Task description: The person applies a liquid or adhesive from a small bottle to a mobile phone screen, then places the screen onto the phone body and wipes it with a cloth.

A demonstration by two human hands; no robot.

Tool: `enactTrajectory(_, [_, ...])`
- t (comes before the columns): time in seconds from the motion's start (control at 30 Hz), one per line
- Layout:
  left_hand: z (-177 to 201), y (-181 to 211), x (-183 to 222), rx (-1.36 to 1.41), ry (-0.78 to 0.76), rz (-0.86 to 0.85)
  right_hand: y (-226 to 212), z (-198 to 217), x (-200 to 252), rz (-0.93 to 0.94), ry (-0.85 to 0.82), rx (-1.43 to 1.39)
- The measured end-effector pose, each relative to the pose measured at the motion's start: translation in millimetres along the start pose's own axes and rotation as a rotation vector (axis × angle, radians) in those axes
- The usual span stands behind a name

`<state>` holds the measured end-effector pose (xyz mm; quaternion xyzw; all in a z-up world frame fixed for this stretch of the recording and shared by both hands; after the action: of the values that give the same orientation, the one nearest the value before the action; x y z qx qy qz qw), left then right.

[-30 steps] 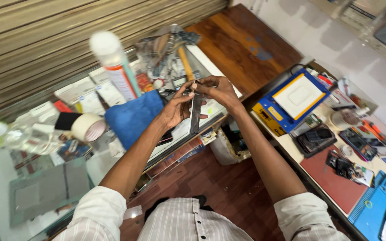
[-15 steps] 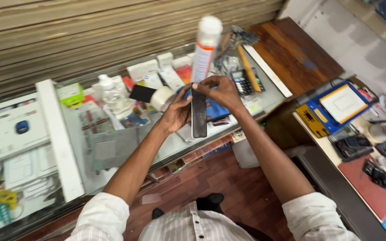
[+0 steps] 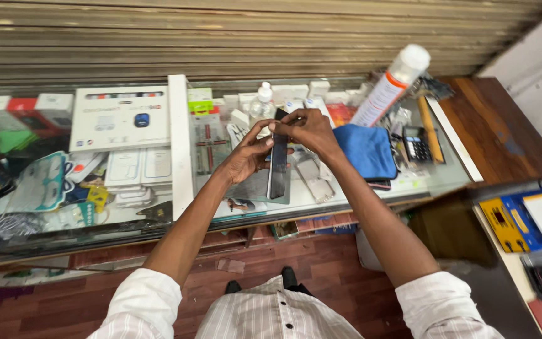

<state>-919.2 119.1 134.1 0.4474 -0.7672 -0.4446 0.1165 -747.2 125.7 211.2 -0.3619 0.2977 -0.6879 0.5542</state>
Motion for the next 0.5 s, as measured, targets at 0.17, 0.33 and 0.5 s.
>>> enactTrajectory(0.17, [24.2, 8.6, 18.2, -0.073, 0.088, -0.09, -13.1, -26.9, -4.0, -0.039, -0.217, -0.204])
enactTrajectory(0.33, [36.9, 23.7, 31.5, -0.202, 0.156, -0.108, -15.1, -48.9, -9.5, -0.037, -0.34, -0.29])
enactTrajectory(0.5, [34.2, 37.5, 39.8, -0.365, 0.192, -0.078, -10.6, -61.1, -17.2, 0.056, -0.517, -0.392])
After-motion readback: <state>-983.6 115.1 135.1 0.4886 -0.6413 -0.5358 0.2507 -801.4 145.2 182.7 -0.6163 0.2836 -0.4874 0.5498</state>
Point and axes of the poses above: each hand's wrist, its own x-axis away from the middle knuckle, its own z-axis out of the back of the hand, y = z × x, the point moved 4 cm from there along -x, towards the middle knuckle, and after that the axes turned 12 degrees about -z, right-handed, at the moved point
